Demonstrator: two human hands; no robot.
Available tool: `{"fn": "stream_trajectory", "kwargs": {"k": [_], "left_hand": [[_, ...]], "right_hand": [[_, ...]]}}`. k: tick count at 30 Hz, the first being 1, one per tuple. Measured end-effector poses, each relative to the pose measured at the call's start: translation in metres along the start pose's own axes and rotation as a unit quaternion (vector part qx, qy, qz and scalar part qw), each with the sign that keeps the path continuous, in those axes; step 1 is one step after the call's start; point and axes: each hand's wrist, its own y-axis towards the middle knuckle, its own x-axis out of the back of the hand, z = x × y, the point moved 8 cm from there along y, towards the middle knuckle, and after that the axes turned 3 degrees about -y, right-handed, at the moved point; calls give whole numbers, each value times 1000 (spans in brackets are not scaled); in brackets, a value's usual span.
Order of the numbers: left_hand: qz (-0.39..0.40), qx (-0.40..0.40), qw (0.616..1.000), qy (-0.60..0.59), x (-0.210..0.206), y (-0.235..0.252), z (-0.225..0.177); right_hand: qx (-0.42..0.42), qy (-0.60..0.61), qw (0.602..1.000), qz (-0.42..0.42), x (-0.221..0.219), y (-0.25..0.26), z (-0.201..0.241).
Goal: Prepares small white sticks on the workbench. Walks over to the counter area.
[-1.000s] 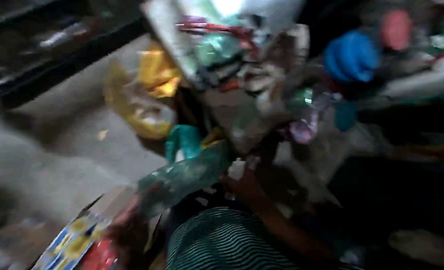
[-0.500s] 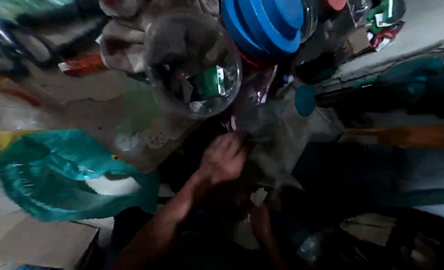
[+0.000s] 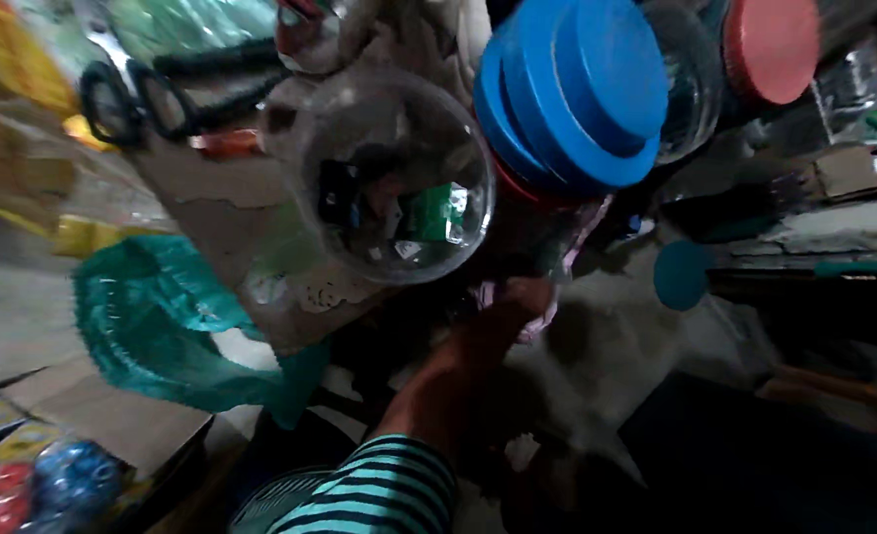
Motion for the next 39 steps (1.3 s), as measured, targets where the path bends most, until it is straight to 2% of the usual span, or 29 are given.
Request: {"fn": "stream_trajectory", "kwargs": {"k": [2,4,7,10,12,14,16,18,21,24,26,28,30,35,37,39], "left_hand": [[38,-19,999,30,7,-9,-12],[91,-44,991,88,20,-26,-24],[32,-134,985,100,33,-65,-21],[30,-158,983,88,38,-105,-6],[-61,-233,970,45,49,-151,5],[-107,-281,953,-31,70,-211,21],[-133,-271,949,-90,87,-273,55],[-242,-255,925,-142,116,-333,100],[-361,-160,907,-144,190,-384,176],[-424,-55,899,-90,280,-388,234],[-467,-55,882,-39,335,-372,252],[-465,-53,883,19,376,-343,257],[-428,-47,896,105,409,-307,257],[-270,45,930,244,426,-245,277],[-254,49,927,270,425,-237,283],[-281,0,915,289,423,-237,285]], "right_hand": [[-24,-12,1000,-3,-5,-6,10],[28,-18,999,-23,-10,-3,-4],[18,-78,996,-39,-25,-23,9],[52,-151,987,-21,-49,-42,20],[123,-79,989,-9,-70,-54,23],[154,19,988,16,-97,-68,23],[131,65,987,68,-132,-87,17],[94,109,978,149,-173,-113,20],[84,115,957,251,-233,-144,41],[107,46,948,297,-265,-163,65],[122,20,950,285,-273,-165,77],[113,23,957,267,-273,-160,87],[121,51,959,251,-273,-148,98],[157,28,962,222,-258,-126,113],[124,15,973,196,-257,-122,116],[95,3,981,170,-262,-126,121]]}}
